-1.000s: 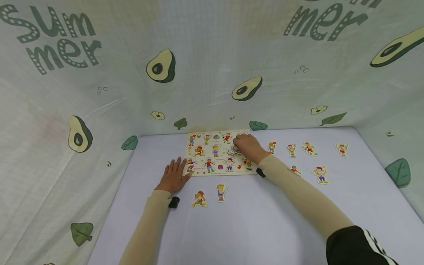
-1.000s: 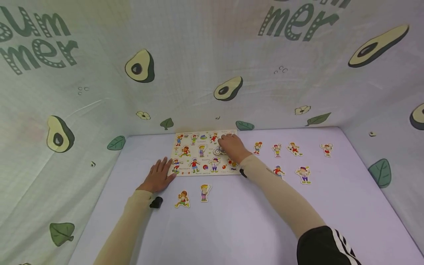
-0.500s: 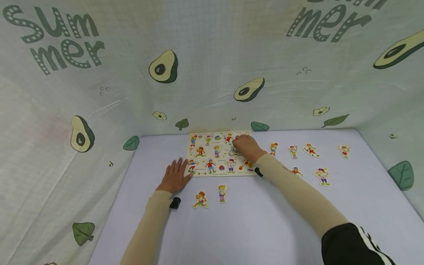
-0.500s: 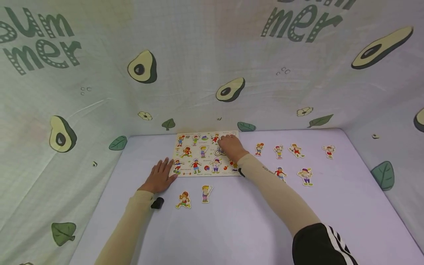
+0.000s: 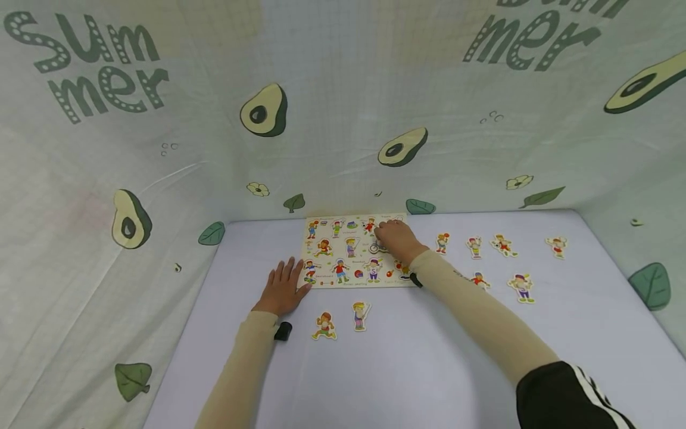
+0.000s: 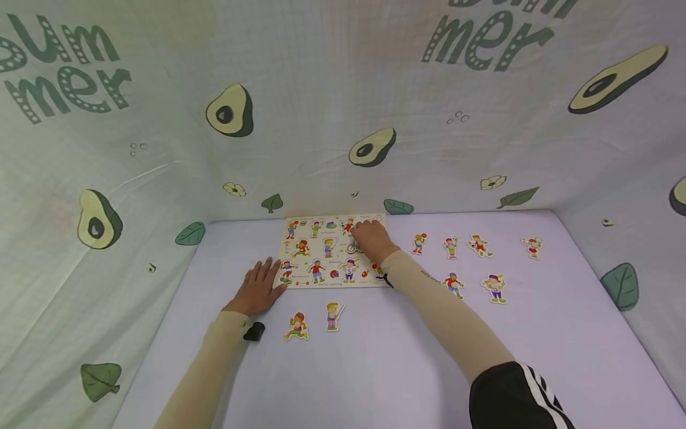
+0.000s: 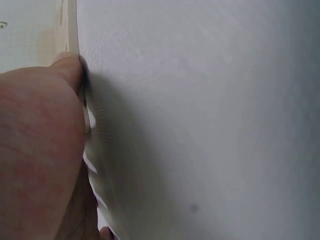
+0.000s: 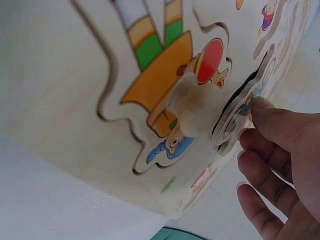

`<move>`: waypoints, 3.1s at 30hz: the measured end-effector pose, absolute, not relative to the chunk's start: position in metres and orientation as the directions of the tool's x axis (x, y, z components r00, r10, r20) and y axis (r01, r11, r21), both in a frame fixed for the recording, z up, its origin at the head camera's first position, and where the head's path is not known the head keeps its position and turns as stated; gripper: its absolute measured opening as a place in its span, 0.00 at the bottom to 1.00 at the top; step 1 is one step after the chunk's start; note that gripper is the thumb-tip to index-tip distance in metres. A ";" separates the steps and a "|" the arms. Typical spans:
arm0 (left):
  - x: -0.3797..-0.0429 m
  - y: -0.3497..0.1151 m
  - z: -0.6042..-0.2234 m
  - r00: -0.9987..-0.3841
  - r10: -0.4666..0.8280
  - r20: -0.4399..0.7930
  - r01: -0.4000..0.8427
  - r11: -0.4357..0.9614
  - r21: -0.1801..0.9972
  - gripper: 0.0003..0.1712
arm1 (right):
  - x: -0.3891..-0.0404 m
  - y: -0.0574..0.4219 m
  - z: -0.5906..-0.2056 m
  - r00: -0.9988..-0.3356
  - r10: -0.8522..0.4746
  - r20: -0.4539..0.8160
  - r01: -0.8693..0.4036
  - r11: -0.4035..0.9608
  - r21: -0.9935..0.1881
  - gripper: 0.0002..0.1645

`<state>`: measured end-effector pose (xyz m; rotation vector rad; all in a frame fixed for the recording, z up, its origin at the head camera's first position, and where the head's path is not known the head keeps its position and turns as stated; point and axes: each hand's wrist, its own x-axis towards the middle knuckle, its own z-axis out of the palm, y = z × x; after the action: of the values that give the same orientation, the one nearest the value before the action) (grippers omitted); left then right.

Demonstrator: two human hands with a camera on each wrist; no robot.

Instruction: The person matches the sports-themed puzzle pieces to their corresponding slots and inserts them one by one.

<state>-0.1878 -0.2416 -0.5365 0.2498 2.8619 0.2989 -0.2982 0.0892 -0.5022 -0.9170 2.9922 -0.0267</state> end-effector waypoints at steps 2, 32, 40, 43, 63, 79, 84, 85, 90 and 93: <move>-0.187 -0.242 -0.536 -0.954 0.196 -0.228 0.142 0.962 0.231 0.44 | -0.298 0.089 -0.502 -0.829 -0.560 -0.001 -0.560 0.829 -0.013 0.13; -0.186 -0.238 -0.529 -0.953 0.211 -0.219 0.153 0.955 0.253 0.43 | -0.293 0.083 -0.494 -0.823 -0.568 0.011 -0.568 0.823 -0.010 0.08; -0.184 -0.238 -0.526 -0.956 0.195 -0.221 0.141 0.960 0.240 0.42 | -0.289 0.082 -0.497 -0.833 -0.553 0.027 -0.554 0.832 -0.032 0.12; -0.183 -0.237 -0.524 -0.954 0.189 -0.234 0.131 0.961 0.243 0.42 | -0.288 0.084 -0.499 -0.833 -0.552 0.024 -0.553 0.831 -0.059 0.11; -0.185 -0.240 -0.540 -0.953 0.191 -0.237 0.140 0.966 0.215 0.44 | -0.262 0.099 -0.505 -0.845 -0.532 0.043 -0.532 0.831 -0.162 0.15; -0.184 -0.242 -0.535 -0.950 0.185 -0.253 0.133 0.969 0.209 0.44 | -0.210 0.102 -0.495 -0.808 -0.563 0.175 -0.588 0.787 -0.186 0.24; -0.184 -0.242 -0.531 -0.953 0.188 -0.238 0.144 0.971 0.190 0.44 | -0.187 0.096 -0.496 -0.773 -0.596 0.216 -0.633 0.747 -0.204 0.21; -0.184 -0.241 -0.531 -0.955 0.189 -0.229 0.148 0.971 0.185 0.44 | -0.182 0.094 -0.496 -0.765 -0.604 0.222 -0.642 0.739 -0.204 0.21; -0.183 -0.241 -0.528 -0.965 0.194 -0.175 0.158 0.967 0.201 0.43 | -0.161 0.088 -0.500 -0.732 -0.638 0.238 -0.681 0.699 -0.219 0.20; -0.183 -0.241 -0.529 -0.968 0.196 -0.160 0.163 0.967 0.198 0.43 | -0.151 0.085 -0.502 -0.718 -0.654 0.239 -0.696 0.681 -0.228 0.20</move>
<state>-0.1829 -0.2409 -0.5286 0.2700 2.9379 0.2732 -0.1512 0.0852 -0.5023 -1.2138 3.0052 -0.5011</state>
